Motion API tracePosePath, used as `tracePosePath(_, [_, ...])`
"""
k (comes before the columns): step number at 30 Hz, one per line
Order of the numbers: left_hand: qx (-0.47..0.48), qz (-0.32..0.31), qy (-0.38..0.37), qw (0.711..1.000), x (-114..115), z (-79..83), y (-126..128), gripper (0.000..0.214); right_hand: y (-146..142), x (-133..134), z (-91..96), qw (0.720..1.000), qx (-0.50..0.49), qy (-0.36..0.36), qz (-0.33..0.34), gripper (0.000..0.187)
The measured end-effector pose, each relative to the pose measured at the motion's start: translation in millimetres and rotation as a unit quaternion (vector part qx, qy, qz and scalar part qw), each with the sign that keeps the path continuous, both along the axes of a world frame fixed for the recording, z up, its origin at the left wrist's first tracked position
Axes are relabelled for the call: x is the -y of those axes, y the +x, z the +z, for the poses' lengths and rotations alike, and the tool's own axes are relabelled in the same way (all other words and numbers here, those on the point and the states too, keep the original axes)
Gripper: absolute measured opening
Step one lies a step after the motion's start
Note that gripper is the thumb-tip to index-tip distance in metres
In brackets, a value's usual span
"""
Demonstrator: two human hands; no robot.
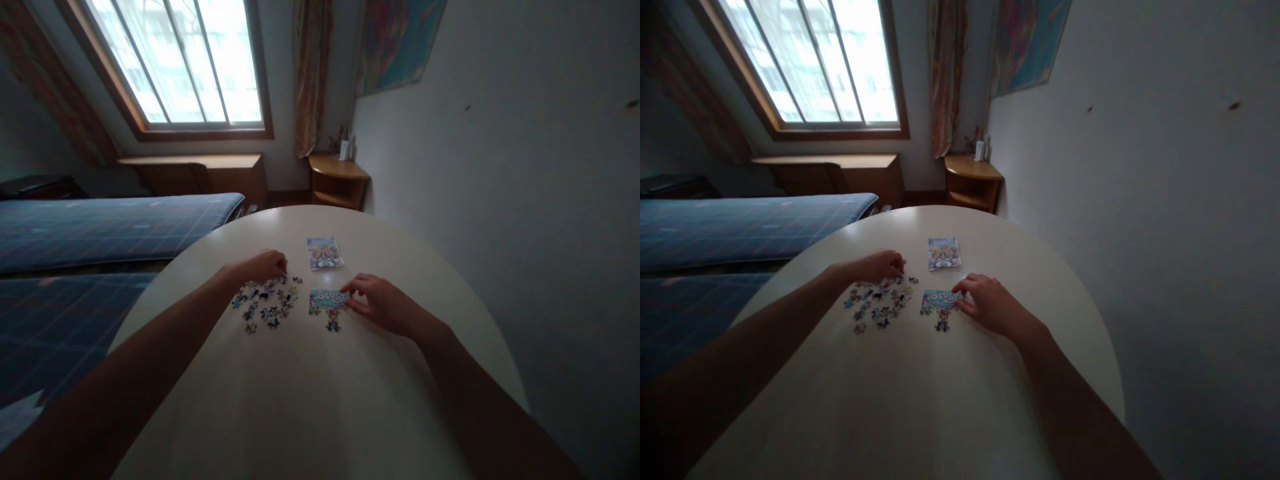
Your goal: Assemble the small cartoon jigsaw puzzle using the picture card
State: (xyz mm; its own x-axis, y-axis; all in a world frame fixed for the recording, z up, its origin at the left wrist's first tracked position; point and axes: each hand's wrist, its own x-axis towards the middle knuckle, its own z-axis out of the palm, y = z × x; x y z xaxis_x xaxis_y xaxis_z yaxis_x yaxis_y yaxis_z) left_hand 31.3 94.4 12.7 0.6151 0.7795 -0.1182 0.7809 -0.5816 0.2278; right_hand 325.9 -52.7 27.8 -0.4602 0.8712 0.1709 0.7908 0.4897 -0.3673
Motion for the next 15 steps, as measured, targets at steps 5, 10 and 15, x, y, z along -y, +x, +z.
tracePosePath(5, [0.011,-0.004,-0.003,1.000,0.5,-0.9,-1.1,0.023,0.4,0.5,-0.1,1.000,-0.004,0.000,0.000,0.015])
tracePosePath(10, [0.013,-0.017,-0.003,1.000,-0.7,0.0,-0.6,0.021,0.5,0.2,0.4,1.000,-0.003,-0.003,-0.002,0.016])
tracePosePath(15, [0.029,-0.025,0.007,0.999,0.0,-0.2,-1.2,0.016,-0.3,0.7,2.3,1.000,0.004,-0.008,-0.004,0.016])
